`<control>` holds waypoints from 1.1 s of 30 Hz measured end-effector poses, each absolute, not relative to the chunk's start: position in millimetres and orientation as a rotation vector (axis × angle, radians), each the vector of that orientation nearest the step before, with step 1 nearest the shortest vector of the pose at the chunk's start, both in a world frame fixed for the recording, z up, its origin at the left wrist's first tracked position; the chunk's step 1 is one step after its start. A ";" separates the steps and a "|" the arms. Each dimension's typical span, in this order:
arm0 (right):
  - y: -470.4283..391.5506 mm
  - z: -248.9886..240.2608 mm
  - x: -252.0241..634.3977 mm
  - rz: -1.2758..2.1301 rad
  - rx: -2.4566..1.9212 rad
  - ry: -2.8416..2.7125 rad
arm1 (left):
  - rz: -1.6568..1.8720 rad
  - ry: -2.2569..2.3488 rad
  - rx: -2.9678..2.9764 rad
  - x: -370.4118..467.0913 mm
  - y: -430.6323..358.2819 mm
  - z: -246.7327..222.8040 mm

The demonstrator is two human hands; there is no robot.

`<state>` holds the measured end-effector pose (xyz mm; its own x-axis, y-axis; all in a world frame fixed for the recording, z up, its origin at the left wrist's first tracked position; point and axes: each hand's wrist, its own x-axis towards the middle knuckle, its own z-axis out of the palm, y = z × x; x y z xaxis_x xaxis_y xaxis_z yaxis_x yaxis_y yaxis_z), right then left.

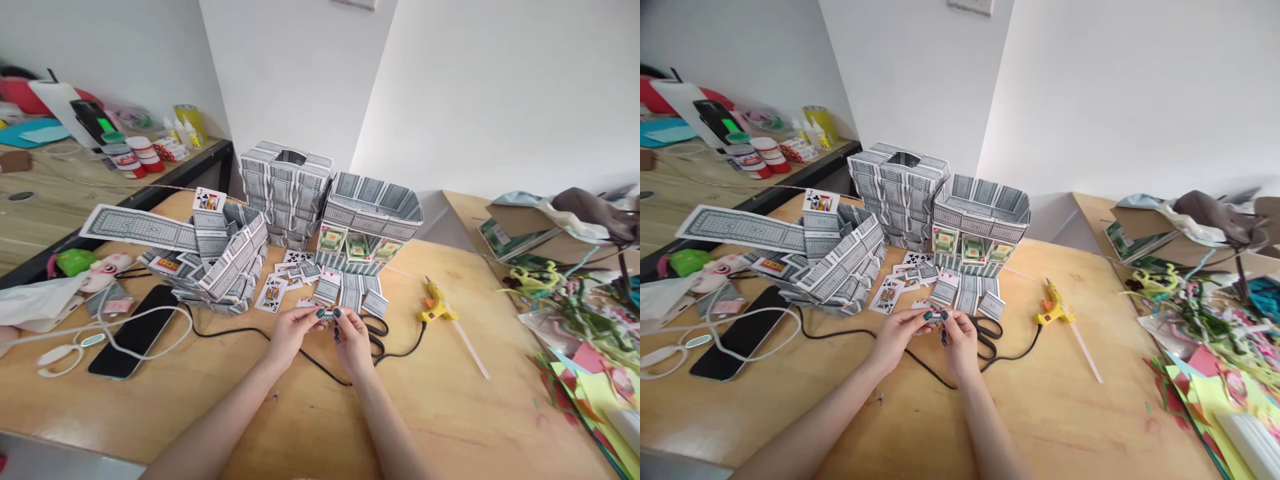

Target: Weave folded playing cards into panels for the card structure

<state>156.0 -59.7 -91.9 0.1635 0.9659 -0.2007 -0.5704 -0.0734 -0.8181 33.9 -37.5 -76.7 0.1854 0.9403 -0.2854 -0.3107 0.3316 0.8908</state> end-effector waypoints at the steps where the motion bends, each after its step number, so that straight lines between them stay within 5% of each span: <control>1: -59.4 -92.7 156.9 1.375 -0.958 -0.534 | 1.026 0.996 0.780 33.9 -37.4 -77.1; 13: -60.4 -96.7 155.5 1.208 -1.137 -0.773 | 0.946 0.959 0.779 31.8 -35.3 -77.4; 33: -61.8 -95.7 147.7 1.449 -1.046 -0.777 | 1.072 0.931 0.634 22.0 -27.5 -81.8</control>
<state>147.7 -61.8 -95.7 0.0249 0.9841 -0.1758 -0.3979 -0.1516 -0.9048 22.0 -27.5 -81.8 0.1798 0.9296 -0.3217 -0.4492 0.3685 0.8139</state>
